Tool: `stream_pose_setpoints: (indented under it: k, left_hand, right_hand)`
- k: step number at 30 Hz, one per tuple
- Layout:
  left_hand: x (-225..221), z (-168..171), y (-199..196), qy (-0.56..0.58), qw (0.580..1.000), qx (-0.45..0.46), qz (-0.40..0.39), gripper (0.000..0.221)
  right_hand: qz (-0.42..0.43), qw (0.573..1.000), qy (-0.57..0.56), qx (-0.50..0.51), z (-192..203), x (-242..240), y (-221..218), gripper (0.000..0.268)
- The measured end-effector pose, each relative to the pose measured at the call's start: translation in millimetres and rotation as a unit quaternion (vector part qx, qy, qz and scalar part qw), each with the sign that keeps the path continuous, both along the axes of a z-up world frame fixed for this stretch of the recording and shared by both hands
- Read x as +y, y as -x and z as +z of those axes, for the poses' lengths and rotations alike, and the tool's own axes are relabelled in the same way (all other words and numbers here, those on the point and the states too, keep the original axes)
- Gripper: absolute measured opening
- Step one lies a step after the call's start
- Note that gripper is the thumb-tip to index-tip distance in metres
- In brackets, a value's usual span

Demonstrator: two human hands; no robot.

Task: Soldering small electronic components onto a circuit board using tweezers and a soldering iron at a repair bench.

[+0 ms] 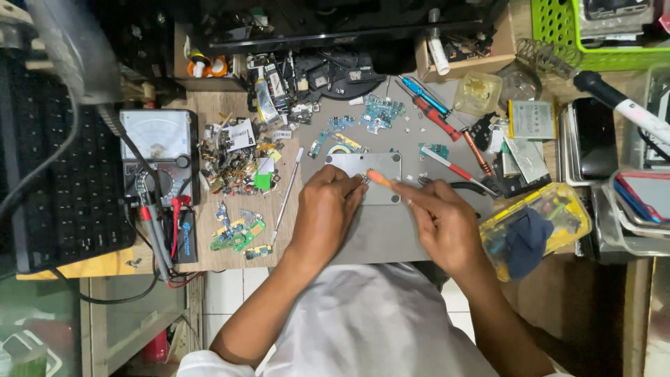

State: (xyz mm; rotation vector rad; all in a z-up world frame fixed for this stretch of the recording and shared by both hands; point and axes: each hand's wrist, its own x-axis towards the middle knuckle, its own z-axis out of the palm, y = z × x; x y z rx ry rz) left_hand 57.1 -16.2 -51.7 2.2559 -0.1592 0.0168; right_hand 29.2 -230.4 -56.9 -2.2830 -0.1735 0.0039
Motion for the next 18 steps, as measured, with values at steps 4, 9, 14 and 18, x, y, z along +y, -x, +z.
stream_pose_setpoints:
  k: [4, 9, 14, 18]
  left_hand:
    - [0.6, 1.2, -1.9, -0.001, 1.000, 0.004, -0.002, 0.013]
    - [0.1, -1.9, -3.4, -0.002, 1.000, 0.009, 0.002, 0.015]
    - [4.0, 17.8, -4.2, 0.052, 0.997, -0.057, 0.023, 0.021]
    - [-4.8, 80.1, 3.6, 0.159, 0.975, -0.141, 0.063, 0.015]
  right_hand:
    - [0.008, 1.000, -0.009, 0.005, 12.2, 7.2, -7.3, 0.035]
    - [-0.044, 0.998, -0.024, -0.027, 23.3, 7.6, -2.5, 0.034]
    - [0.040, 0.999, 0.020, -0.007, 34.0, -5.9, 25.3, 0.026]
    - [0.095, 0.985, 0.097, -0.103, 6.7, -4.8, 38.6, 0.022]
